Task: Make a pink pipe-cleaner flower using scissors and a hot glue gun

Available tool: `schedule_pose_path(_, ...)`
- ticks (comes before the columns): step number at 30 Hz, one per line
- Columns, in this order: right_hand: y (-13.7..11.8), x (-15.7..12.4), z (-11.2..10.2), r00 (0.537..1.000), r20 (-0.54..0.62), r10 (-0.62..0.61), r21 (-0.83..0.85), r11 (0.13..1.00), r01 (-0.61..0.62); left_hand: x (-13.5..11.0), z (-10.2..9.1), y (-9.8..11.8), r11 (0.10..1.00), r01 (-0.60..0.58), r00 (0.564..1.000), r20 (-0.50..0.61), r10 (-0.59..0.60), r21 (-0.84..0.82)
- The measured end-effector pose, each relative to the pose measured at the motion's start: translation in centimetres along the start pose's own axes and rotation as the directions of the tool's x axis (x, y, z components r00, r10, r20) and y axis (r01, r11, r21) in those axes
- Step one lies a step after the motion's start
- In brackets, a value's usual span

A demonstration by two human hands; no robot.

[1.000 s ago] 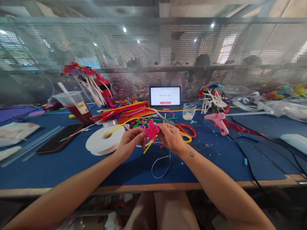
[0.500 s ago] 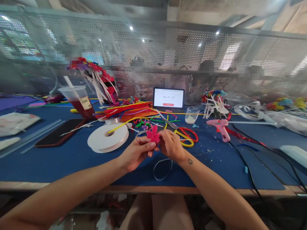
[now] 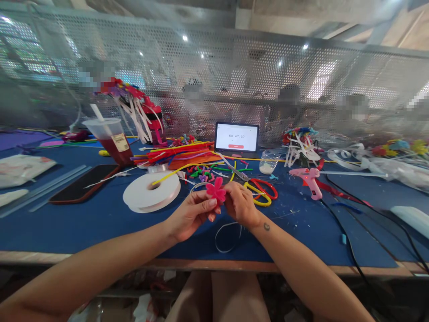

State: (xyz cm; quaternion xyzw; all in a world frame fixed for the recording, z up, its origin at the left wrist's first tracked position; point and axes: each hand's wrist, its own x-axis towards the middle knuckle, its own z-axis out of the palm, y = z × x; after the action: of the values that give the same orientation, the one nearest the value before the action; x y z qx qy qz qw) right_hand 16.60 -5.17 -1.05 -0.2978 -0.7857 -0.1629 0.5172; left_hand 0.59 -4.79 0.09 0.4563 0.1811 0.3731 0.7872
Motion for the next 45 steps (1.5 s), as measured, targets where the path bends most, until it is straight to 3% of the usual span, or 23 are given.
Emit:
schedule_pose_path(12,0.0,0.0,0.2,0.999,-0.036,-0.007,-0.006,1.000,0.006,-0.3,0.4,0.1,0.996,-0.009,0.993,-0.114,-0.002,-0.094)
schedule_pose_path(26,-0.5,0.1,0.1,0.998,-0.059,-0.027,0.016,0.999,0.028,-0.5,0.6,0.1,0.998,-0.003,0.994,-0.112,-0.005,-0.071)
schedule_pose_path(29,-0.3,0.0,0.2,0.997,-0.076,0.006,0.020,1.000,-0.004,-0.4,0.4,0.2,0.999,-0.028,0.996,-0.083,0.026,-0.028)
schedule_pose_path(32,-0.2,0.1,0.2,0.995,-0.085,0.049,0.036,0.998,-0.047,0.0,-0.2,0.7,0.985,-0.114,0.993,-0.023,0.118,0.130)
schedule_pose_path(35,-0.2,0.2,0.1,0.988,-0.104,0.115,0.061,0.992,-0.109,0.4,-1.1,1.7,0.867,-0.257,0.958,-0.003,0.286,0.426)
schedule_pose_path(38,-0.2,0.2,0.1,0.983,-0.104,0.154,0.121,0.983,-0.141,0.5,-1.7,2.5,0.602,-0.404,0.860,0.061,0.507,0.688)
schedule_pose_path(45,-0.3,0.0,0.5,0.984,-0.049,0.173,0.217,0.963,-0.158,-0.2,-1.6,2.6,0.161,-0.504,0.707,0.298,0.641,0.848)
